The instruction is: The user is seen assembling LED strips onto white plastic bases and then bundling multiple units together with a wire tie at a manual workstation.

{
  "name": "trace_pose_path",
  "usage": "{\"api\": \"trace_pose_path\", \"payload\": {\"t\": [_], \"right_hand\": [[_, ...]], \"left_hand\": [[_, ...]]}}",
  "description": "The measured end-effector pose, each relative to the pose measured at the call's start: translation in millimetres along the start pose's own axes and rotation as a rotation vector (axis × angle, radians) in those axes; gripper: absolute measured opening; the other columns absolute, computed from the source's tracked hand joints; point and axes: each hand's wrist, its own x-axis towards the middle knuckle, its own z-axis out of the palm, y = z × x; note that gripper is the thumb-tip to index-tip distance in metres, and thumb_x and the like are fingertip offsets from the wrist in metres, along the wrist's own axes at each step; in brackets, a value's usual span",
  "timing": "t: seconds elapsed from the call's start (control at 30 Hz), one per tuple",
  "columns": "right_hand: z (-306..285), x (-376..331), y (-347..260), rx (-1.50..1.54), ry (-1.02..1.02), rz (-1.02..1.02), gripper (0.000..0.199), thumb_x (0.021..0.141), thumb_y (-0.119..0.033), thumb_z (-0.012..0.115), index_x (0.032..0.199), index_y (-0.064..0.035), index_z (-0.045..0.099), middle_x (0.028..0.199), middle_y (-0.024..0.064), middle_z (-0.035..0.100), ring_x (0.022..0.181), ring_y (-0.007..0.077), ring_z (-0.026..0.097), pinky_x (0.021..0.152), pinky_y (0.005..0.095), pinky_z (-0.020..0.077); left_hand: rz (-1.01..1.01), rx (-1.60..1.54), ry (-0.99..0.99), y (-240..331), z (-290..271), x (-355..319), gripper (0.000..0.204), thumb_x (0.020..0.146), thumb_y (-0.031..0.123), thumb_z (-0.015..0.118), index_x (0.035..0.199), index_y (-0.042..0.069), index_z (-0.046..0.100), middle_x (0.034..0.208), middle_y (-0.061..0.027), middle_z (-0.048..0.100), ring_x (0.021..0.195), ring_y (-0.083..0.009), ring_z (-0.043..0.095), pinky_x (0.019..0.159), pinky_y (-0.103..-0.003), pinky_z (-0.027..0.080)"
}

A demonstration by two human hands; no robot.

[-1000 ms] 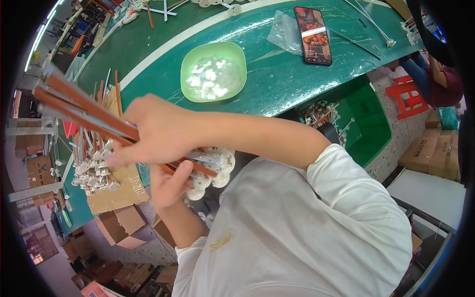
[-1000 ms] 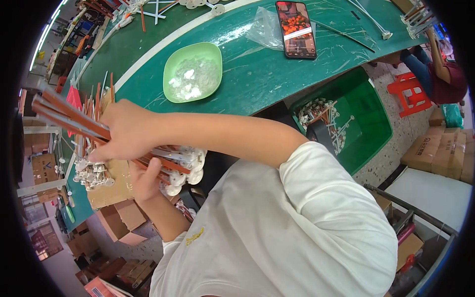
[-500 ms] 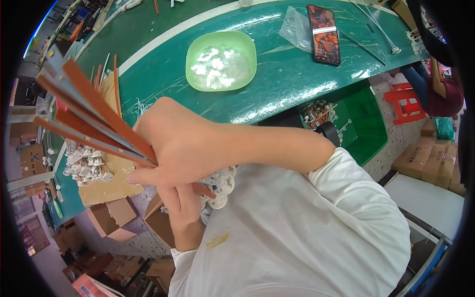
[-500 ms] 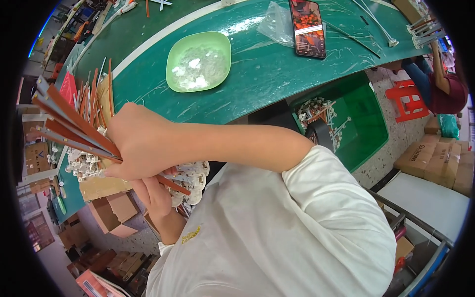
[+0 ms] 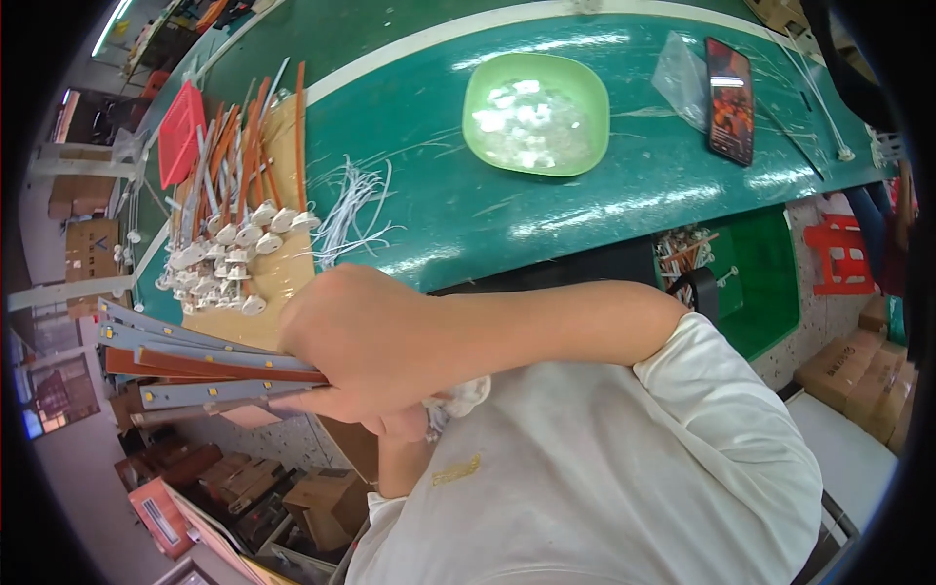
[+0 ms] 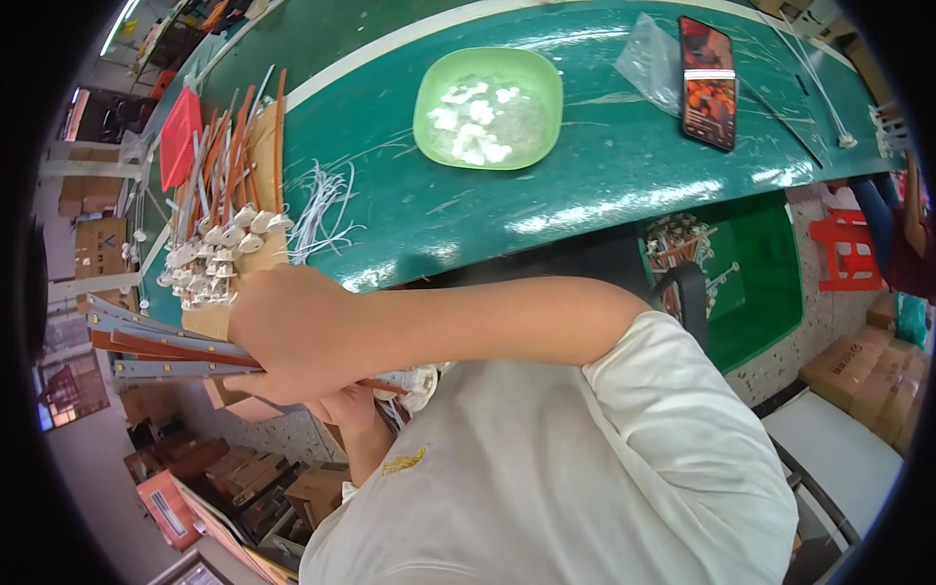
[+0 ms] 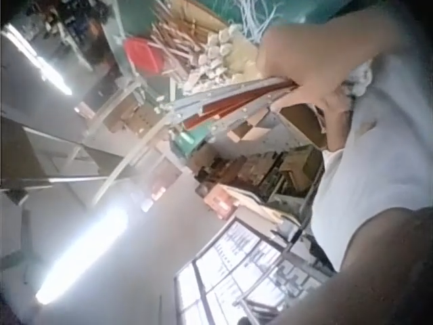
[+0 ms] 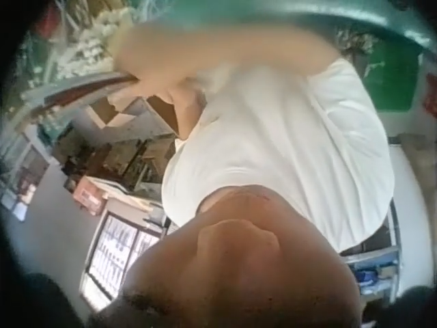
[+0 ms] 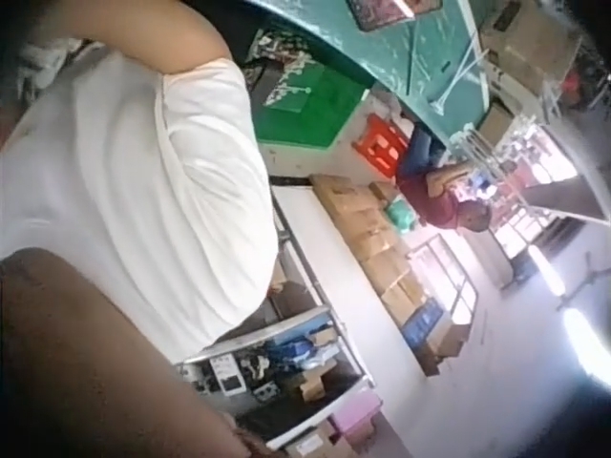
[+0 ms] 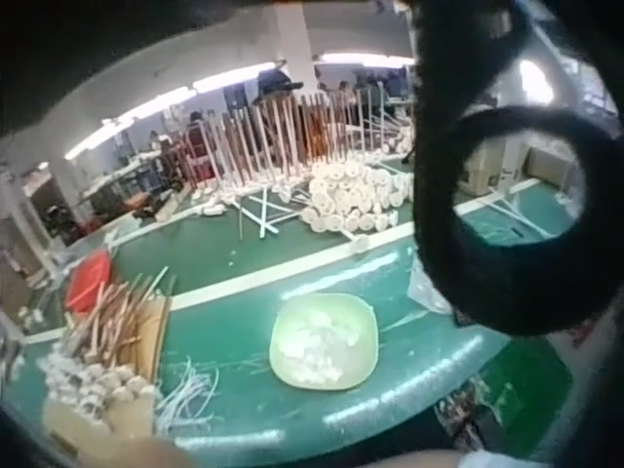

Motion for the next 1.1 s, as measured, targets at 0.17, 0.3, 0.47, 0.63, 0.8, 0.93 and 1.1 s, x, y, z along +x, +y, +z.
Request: {"api": "trace_pose_path", "payload": {"t": [0.17, 0.3, 0.47, 0.63, 0.8, 0.93, 1.1], "right_hand": [[-9, 14, -3, 0.076, -0.279, -0.033, 0.034, 0.08, -0.036, 0.065, 0.076, -0.0028, 0.065, 0.071, 0.0167, 0.061, 0.07, 0.0365, 0.061, 0.062, 0.0411, 0.0481], [-48, 13, 42, -0.128, -0.105, 0.036, 0.024, 0.082, -0.026, 0.064, 0.085, -0.0025, 0.062, 0.079, 0.0174, 0.063, 0.077, 0.0349, 0.062, 0.068, 0.0416, 0.0487], [-49, -3, 78, -0.54, -0.159, 0.253, 0.017, 0.077, -0.014, 0.067, 0.088, -0.0025, 0.062, 0.084, 0.0167, 0.062, 0.082, 0.0358, 0.062, 0.07, 0.0444, 0.0484], [-20, 6, 93, -0.646, -0.079, 0.2, 0.016, 0.075, -0.009, 0.066, 0.089, -0.0046, 0.064, 0.087, 0.0136, 0.061, 0.087, 0.0326, 0.061, 0.072, 0.0418, 0.051], [-24, 29, 102, -1.021, -0.19, -0.066, 0.017, 0.072, -0.008, 0.063, 0.089, -0.007, 0.067, 0.091, 0.0065, 0.057, 0.09, 0.0238, 0.056, 0.073, 0.0319, 0.0539], [-40, 27, 102, -0.948, -0.164, -0.162, 0.016, 0.072, -0.007, 0.064, 0.087, -0.007, 0.067, 0.095, 0.0056, 0.06, 0.094, 0.0237, 0.057, 0.07, 0.0341, 0.054], [-58, 16, 85, -0.694, 0.057, 0.136, 0.008, 0.081, -0.012, 0.061, 0.084, -0.0049, 0.064, 0.079, 0.0127, 0.065, 0.08, 0.0327, 0.064, 0.064, 0.0432, 0.0508]], "left_hand": [[-0.466, -0.305, -0.027, -6, -18, -1, 0.038, 0.102, 0.037, 0.037, 0.099, 0.001, 0.048, 0.069, -0.0071, 0.052, 0.055, -0.0172, 0.051, 0.059, -0.033, 0.044], [-0.596, -0.991, 0.138, 1, -10, 26, 0.039, 0.101, 0.045, 0.036, 0.1, 0.007, 0.042, 0.059, -0.0012, 0.04, 0.043, -0.0117, 0.037, 0.052, -0.03, 0.038], [-0.705, -0.994, 0.089, -15, -8, 21, 0.037, 0.1, 0.047, 0.038, 0.1, 0.009, 0.041, 0.061, -0.001, 0.039, 0.046, -0.0123, 0.038, 0.052, -0.031, 0.037], [-0.741, -1.103, -0.011, -10, 0, 18, 0.039, 0.098, 0.043, 0.046, 0.101, 0.004, 0.042, 0.067, -0.0064, 0.044, 0.055, -0.0153, 0.043, 0.052, -0.029, 0.037], [-0.765, -1.143, -0.047, -4, 1, 10, 0.038, 0.099, 0.04, 0.046, 0.102, 0.003, 0.042, 0.067, -0.0069, 0.044, 0.056, -0.014, 0.042, 0.052, -0.028, 0.037], [-0.783, -1.123, -0.078, 1, 3, 8, 0.039, 0.098, 0.041, 0.048, 0.103, 0.003, 0.042, 0.068, -0.0069, 0.045, 0.056, -0.0132, 0.043, 0.052, -0.028, 0.037], [-0.772, -1.166, -0.079, 1, 17, 9, 0.048, 0.097, 0.044, 0.049, 0.117, 0.002, 0.041, 0.067, -0.0053, 0.045, 0.055, -0.0132, 0.043, 0.05, -0.028, 0.037]]}}
